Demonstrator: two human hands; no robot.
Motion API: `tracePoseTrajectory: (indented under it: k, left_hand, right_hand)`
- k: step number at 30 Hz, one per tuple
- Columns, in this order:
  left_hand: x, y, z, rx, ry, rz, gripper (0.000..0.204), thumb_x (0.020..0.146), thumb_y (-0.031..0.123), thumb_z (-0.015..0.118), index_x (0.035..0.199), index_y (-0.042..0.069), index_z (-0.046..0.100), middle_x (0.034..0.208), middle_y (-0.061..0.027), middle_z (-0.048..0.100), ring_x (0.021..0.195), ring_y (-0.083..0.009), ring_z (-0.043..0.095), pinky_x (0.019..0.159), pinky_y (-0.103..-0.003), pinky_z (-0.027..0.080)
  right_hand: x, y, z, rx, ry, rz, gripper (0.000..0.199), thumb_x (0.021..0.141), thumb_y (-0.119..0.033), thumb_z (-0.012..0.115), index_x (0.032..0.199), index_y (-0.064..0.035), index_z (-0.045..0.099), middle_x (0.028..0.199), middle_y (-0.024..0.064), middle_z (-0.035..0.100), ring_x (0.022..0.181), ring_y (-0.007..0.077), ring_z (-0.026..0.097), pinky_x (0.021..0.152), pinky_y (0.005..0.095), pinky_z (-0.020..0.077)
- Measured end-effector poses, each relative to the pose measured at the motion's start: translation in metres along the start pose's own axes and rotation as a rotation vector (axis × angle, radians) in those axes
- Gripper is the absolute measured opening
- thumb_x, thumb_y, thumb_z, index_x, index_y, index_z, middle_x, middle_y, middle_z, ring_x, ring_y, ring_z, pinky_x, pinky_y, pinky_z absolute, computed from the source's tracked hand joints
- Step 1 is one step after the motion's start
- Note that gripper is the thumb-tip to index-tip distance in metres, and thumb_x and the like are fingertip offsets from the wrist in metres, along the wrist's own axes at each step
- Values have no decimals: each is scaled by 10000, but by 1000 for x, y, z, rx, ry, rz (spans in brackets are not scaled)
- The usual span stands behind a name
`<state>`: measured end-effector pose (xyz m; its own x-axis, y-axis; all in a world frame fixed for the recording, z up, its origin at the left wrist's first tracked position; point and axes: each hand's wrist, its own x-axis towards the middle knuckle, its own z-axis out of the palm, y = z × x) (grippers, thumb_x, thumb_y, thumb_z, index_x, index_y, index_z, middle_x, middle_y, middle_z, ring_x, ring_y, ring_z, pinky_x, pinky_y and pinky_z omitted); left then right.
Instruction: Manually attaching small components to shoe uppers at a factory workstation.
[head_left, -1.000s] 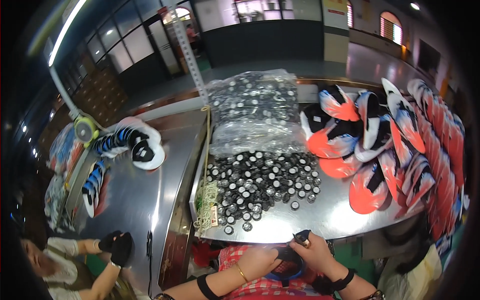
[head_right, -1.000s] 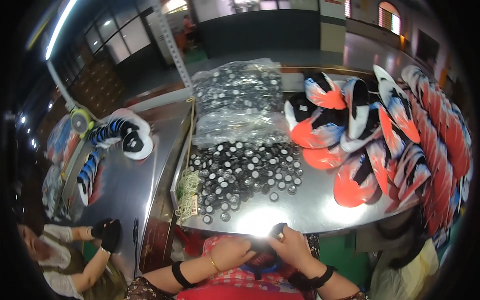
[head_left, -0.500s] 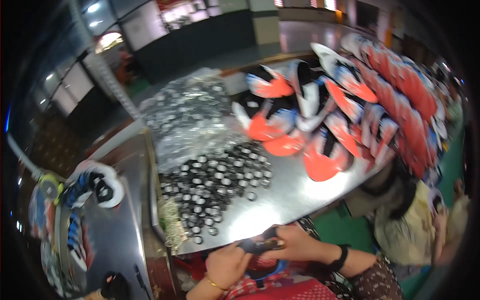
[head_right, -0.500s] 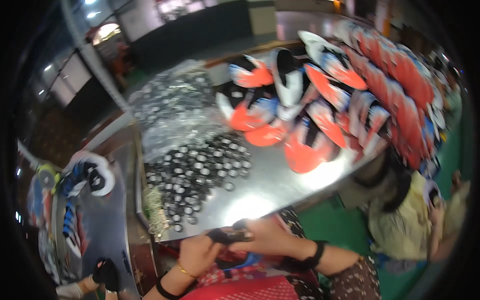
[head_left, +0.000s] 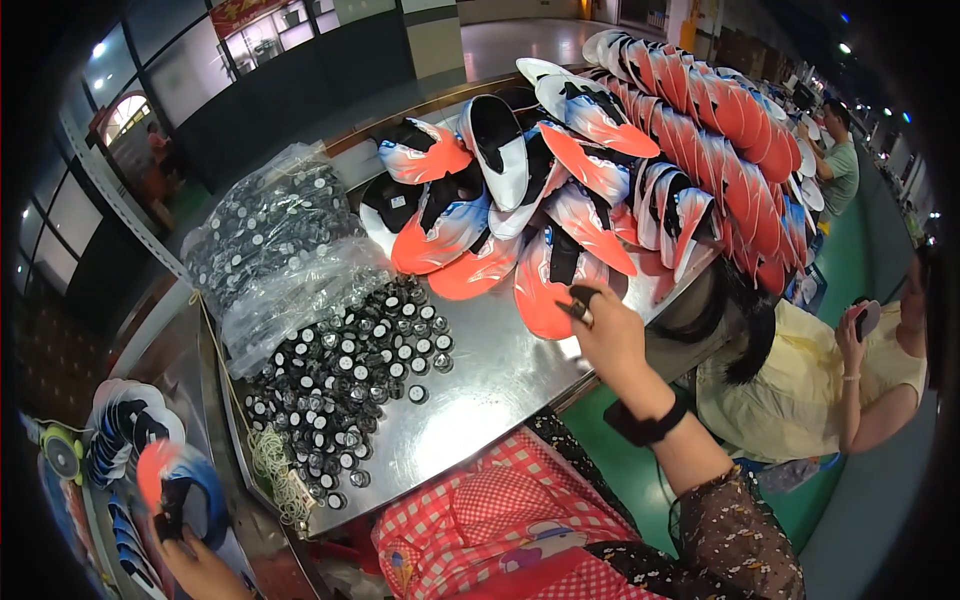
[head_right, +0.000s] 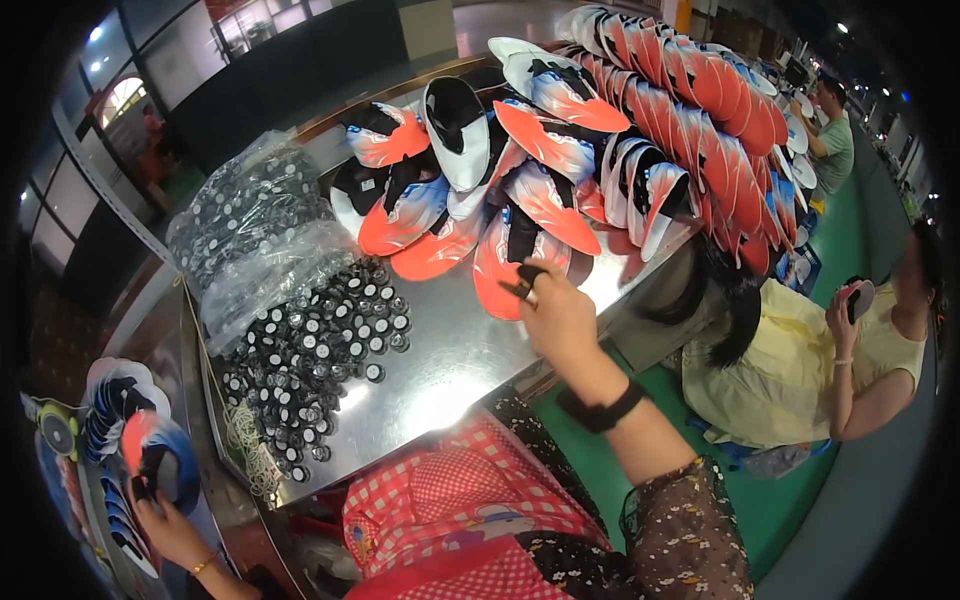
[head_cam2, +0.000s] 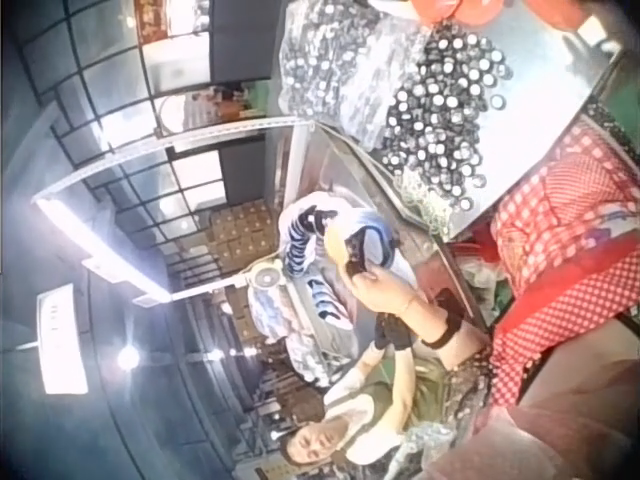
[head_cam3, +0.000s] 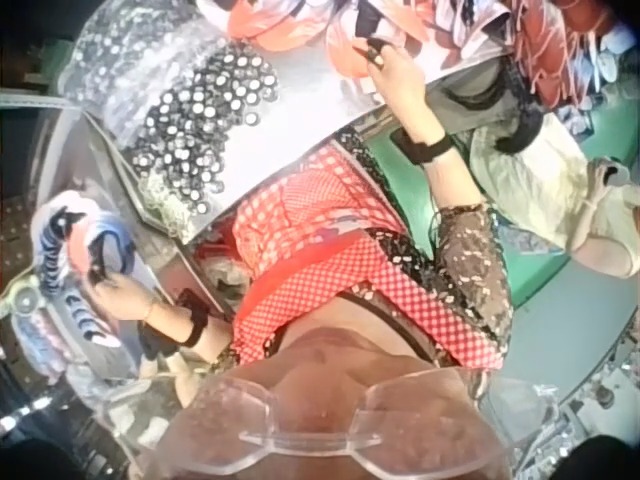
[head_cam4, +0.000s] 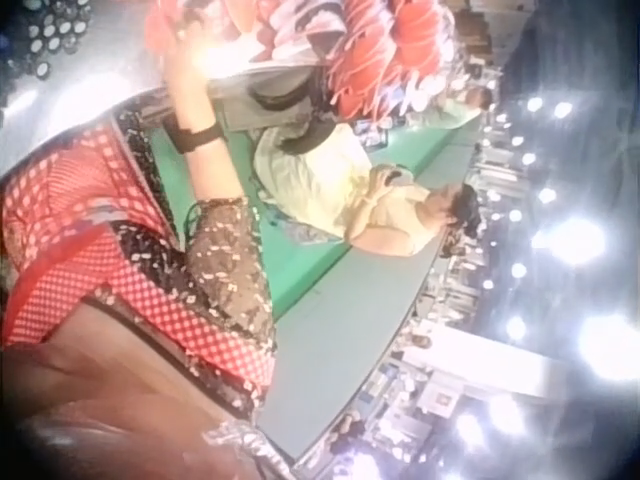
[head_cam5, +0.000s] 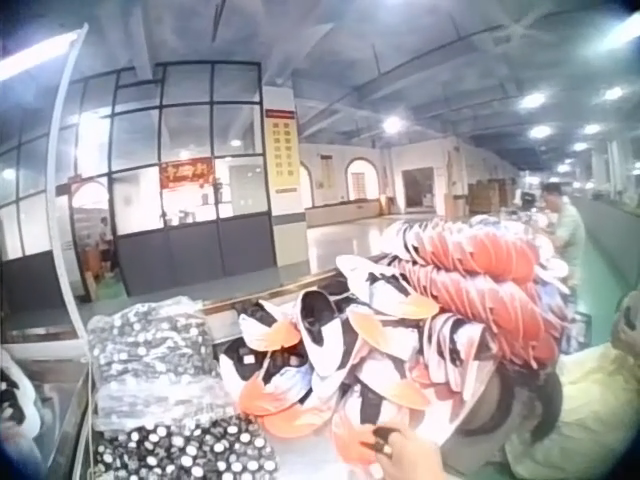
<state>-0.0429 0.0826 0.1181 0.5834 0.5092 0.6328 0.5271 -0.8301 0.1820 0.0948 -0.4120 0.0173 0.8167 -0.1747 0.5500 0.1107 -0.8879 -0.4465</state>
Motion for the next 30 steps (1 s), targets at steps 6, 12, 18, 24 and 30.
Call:
tracePoseTrajectory:
  k: [6,12,18,24,30]
  left_hand:
    - [-43,82,24,-995,-294,124,446,830,-48,463,1273,-8,465,1334,-121,456,1194,-230,464,984,-344,363]
    - [-78,138,28,-994,-651,200,441,810,-31,508,1246,34,515,1185,-83,559,1000,-160,571,792,-274,461]
    - [-99,157,37,-1177,-870,214,370,813,-30,528,1180,5,560,1094,-115,610,918,-172,617,756,-271,475]
    - [-110,170,43,-1212,-1114,175,409,790,-3,595,1196,-6,542,1088,-102,627,939,-168,618,788,-282,479]
    - [-110,198,22,-1568,-1351,25,514,769,37,668,1239,-20,466,1125,-106,587,997,-195,584,860,-311,463]
  right_hand:
    - [38,57,32,-435,-158,-239,122,706,-50,575,821,-21,545,1130,171,540,696,293,630,590,366,515]
    - [69,68,26,-684,-378,-508,121,682,-60,601,786,-36,544,933,146,521,671,227,624,571,325,510]
    - [84,80,19,-688,-296,-547,144,675,-94,619,805,-64,566,886,119,543,686,229,629,588,358,493]
    - [75,37,-10,-380,-346,-458,177,674,-172,668,776,-49,590,824,129,586,703,271,623,613,378,481]
    - [-17,-89,-49,343,-907,-67,349,743,-349,728,865,-37,631,654,169,581,599,262,598,566,333,459]
